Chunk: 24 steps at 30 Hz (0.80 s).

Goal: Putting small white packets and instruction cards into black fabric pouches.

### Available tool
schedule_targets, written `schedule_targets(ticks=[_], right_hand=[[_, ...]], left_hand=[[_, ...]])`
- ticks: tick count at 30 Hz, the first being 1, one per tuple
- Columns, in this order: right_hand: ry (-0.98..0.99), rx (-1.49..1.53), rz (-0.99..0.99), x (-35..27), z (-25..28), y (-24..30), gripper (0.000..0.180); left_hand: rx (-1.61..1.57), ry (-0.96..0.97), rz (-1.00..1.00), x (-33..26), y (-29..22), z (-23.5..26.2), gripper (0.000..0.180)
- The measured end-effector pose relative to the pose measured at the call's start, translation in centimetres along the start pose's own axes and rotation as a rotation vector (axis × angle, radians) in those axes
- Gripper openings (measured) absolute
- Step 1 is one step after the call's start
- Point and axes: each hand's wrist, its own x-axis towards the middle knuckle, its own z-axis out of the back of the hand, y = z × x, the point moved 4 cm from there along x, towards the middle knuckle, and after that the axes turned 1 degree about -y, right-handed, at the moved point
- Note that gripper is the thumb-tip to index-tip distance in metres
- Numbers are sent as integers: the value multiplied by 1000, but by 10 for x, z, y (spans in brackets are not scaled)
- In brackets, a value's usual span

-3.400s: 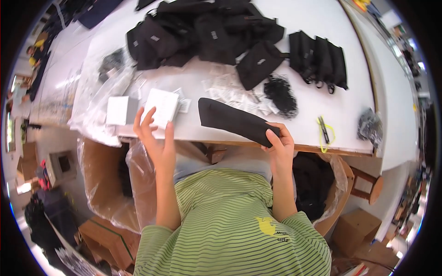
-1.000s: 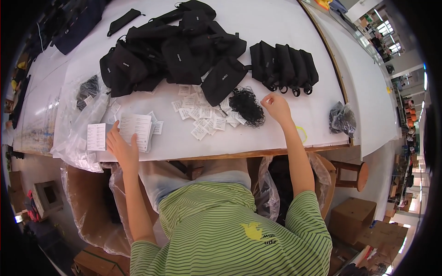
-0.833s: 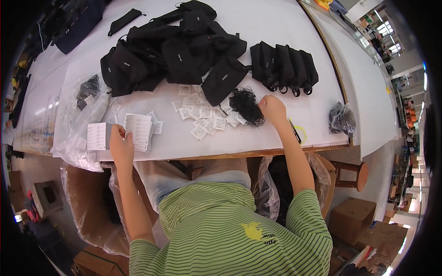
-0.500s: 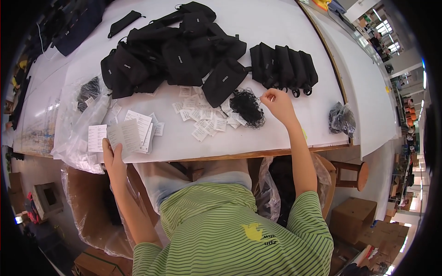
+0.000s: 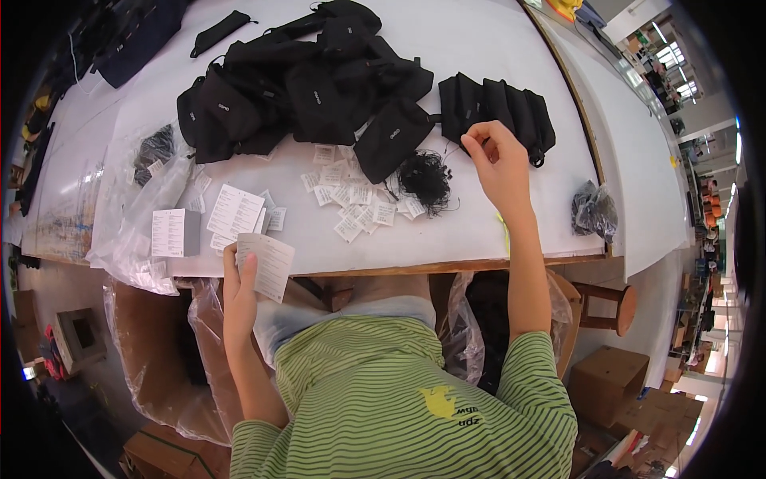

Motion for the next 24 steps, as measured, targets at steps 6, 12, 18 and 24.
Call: schedule_targets(ticks=[6, 12, 18, 24], right_hand=[[-45, 129, 26, 1, 4, 10, 9], [161, 616, -229, -29, -16, 22, 6], [575, 350, -447, -94, -68, -7, 15], [665, -216, -244, -119, -75, -33, 15]], left_hand=[[0, 47, 83, -6, 2, -9, 45], [21, 141, 15, -10, 1, -26, 64], [48, 222, 26, -12, 6, -35, 69], [96, 268, 71, -16, 5, -44, 73]])
